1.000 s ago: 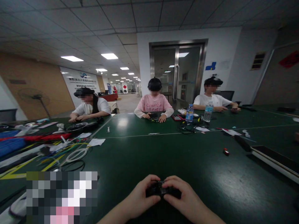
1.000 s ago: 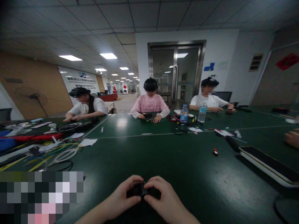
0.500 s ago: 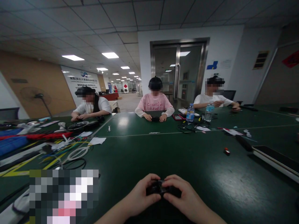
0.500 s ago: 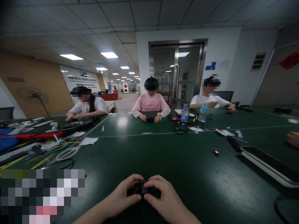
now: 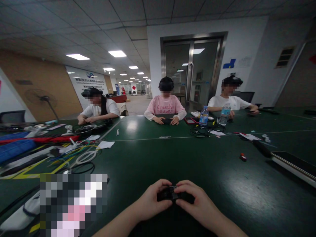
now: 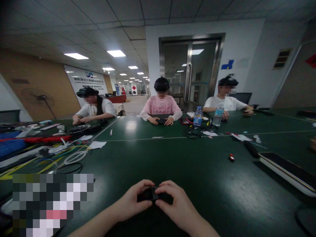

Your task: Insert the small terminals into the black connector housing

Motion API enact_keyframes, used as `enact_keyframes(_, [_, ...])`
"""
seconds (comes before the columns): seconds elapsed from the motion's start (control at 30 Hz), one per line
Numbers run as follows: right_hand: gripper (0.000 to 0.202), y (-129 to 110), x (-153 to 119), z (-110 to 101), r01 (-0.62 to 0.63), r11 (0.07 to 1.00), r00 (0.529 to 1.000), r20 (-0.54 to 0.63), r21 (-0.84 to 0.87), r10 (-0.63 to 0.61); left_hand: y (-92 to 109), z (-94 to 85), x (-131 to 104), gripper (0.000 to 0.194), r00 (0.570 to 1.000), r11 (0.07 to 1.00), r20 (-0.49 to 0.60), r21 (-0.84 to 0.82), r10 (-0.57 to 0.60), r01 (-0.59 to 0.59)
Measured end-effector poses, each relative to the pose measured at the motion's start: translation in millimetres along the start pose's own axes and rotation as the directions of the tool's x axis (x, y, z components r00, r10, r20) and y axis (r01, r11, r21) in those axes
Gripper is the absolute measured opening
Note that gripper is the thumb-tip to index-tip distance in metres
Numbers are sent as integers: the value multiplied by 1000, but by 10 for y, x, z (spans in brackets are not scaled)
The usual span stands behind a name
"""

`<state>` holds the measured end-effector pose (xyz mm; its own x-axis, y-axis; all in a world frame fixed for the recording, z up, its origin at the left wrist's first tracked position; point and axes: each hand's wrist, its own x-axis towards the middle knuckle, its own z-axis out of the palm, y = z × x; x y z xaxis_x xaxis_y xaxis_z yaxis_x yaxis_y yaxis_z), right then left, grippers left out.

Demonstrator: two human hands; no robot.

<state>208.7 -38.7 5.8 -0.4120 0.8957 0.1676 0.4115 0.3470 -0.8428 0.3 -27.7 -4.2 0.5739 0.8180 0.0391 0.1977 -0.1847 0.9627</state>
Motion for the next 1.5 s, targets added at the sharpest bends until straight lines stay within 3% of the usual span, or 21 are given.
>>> enact_keyframes(0.53, [23,-30,5,40,-6,1000,999,33,-14,6,17,1,2,43,1000,1000,14,28,-1,1])
enact_keyframes(0.83, [21,-40,-5,48,-19,999,999,26,-34,20,-30,3,5,58,1000,998,-11,-55,-2,1])
enact_keyframes(1.03, [21,-25,1,54,-13,1000,1000,21,-12,14,-66,-2,8,42,999,998,10,-39,42,-41])
enact_keyframes(1.5, [22,-34,2,46,-18,1000,1000,12,1,18,-77,-18,6,45,999,997,30,-64,42,-40])
